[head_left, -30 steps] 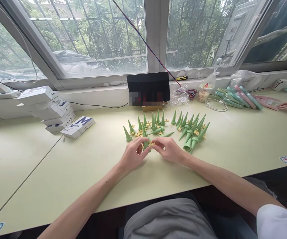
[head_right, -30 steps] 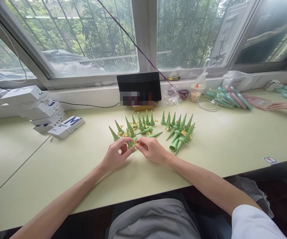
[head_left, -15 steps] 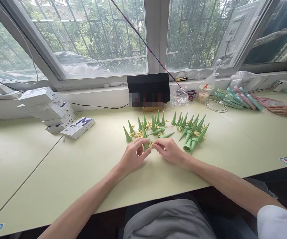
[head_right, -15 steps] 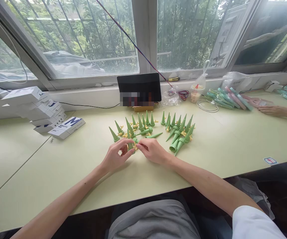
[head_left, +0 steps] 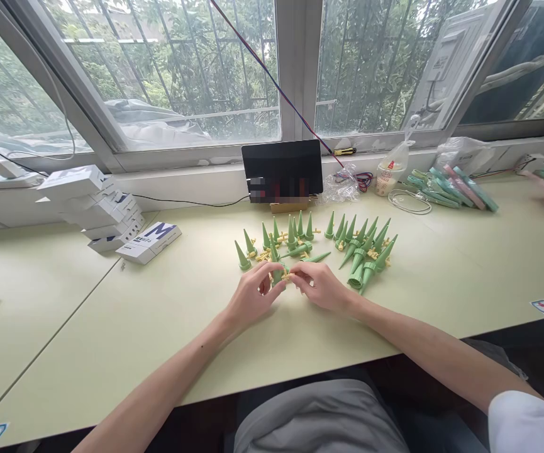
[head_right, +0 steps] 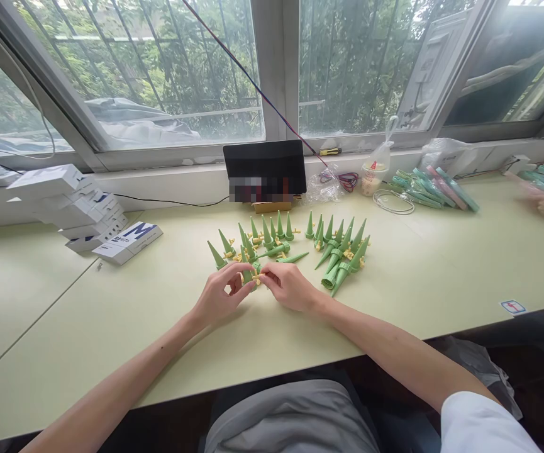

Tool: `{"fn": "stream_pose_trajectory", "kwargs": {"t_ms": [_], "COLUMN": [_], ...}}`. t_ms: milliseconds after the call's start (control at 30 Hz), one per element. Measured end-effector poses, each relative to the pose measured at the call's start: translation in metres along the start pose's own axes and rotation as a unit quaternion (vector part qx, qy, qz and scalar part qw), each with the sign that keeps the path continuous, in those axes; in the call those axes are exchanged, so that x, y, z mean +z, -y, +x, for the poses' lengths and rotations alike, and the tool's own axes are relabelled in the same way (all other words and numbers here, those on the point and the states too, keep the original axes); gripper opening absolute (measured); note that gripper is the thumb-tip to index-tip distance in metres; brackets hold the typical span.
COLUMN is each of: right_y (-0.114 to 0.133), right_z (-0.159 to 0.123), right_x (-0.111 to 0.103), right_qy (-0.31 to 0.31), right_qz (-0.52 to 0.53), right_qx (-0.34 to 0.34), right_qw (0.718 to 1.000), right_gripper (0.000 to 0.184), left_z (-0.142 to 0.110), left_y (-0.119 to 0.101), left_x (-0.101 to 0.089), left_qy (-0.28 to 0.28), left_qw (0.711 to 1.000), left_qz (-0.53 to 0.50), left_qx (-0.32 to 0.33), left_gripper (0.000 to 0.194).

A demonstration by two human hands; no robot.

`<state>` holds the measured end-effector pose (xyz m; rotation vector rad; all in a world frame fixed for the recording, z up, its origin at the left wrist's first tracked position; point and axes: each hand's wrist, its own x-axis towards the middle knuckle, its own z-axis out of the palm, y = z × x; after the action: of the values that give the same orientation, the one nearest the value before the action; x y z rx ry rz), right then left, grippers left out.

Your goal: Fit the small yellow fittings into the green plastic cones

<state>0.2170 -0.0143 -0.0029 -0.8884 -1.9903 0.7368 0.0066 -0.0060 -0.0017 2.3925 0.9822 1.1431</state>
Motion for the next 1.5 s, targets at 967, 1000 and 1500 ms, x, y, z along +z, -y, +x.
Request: {"fn": "stream_pose_trajectory", "kwargs": {"t_ms": [967,1000,1500], "right_y": [-0.007,-0.008,-0.005], "right_z": [0.000,0.000,0.000], "right_x": [0.003,0.003,0.003], "right_qy": [0.019,0.022,-0.001], "right_qz": [-0.046,-0.050,-0.018], "right_qx": [0.017,0.019,-0.006], "right_qw": [0.999,0.998,1.000], "right_gripper": [0.032,0.033,0.014], "left_z": [-0.002,-0.002,-0.001], "left_y": [0.000,0.000,0.001], "left_x": [-0.001,0.000,0.000], "left_qy": [0.032,0.032,0.036], "left_qw": [0.999,0.999,0.998], "left_qz": [0.007,0.008,0.033], "left_qx": [-0.015,-0.011,-0.029], "left_gripper": [0.015,0.015,0.017]}}
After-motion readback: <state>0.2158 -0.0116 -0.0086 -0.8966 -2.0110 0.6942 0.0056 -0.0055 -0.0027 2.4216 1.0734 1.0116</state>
